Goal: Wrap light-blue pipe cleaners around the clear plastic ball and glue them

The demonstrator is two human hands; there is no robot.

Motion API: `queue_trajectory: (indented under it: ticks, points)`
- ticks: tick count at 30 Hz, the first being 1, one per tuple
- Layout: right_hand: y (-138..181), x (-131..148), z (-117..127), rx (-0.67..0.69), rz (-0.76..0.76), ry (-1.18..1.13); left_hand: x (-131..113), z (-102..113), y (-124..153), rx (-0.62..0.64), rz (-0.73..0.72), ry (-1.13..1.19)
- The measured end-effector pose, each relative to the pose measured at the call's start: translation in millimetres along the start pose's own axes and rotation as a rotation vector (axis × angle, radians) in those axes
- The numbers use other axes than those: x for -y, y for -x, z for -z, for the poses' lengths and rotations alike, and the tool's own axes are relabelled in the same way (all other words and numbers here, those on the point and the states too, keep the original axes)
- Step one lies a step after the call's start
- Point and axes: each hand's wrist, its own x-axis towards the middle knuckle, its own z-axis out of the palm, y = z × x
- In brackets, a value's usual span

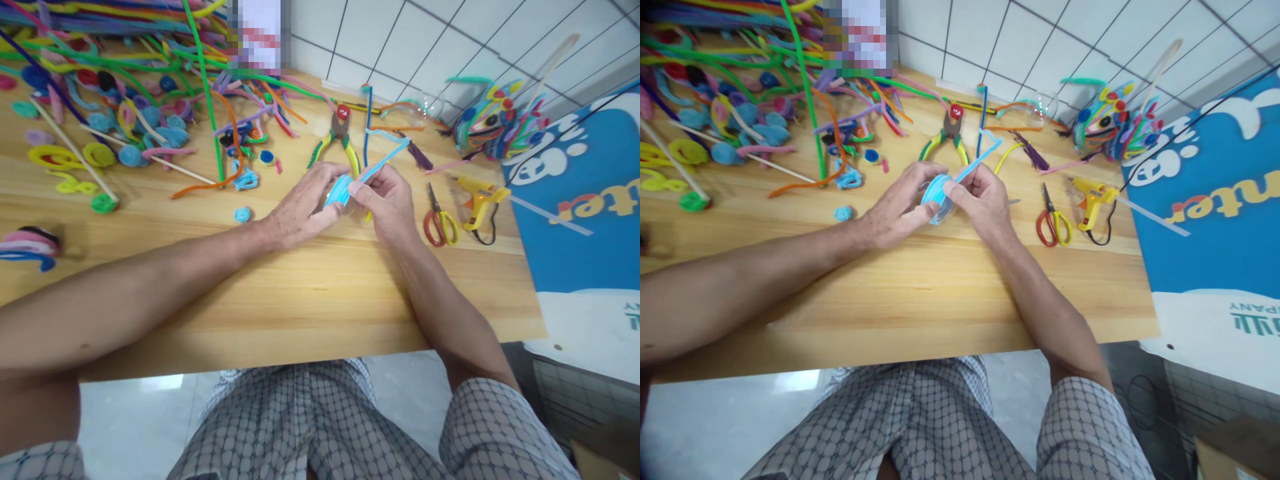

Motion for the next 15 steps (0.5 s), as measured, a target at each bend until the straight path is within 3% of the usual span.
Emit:
queue_trajectory:
  ticks: [15]
  points:
    - [4.8, 5.0, -0.4, -0.018, -0.011, -0.011, 2.5, -2.7, -1.3, 0.044, -0.054, -0.015]
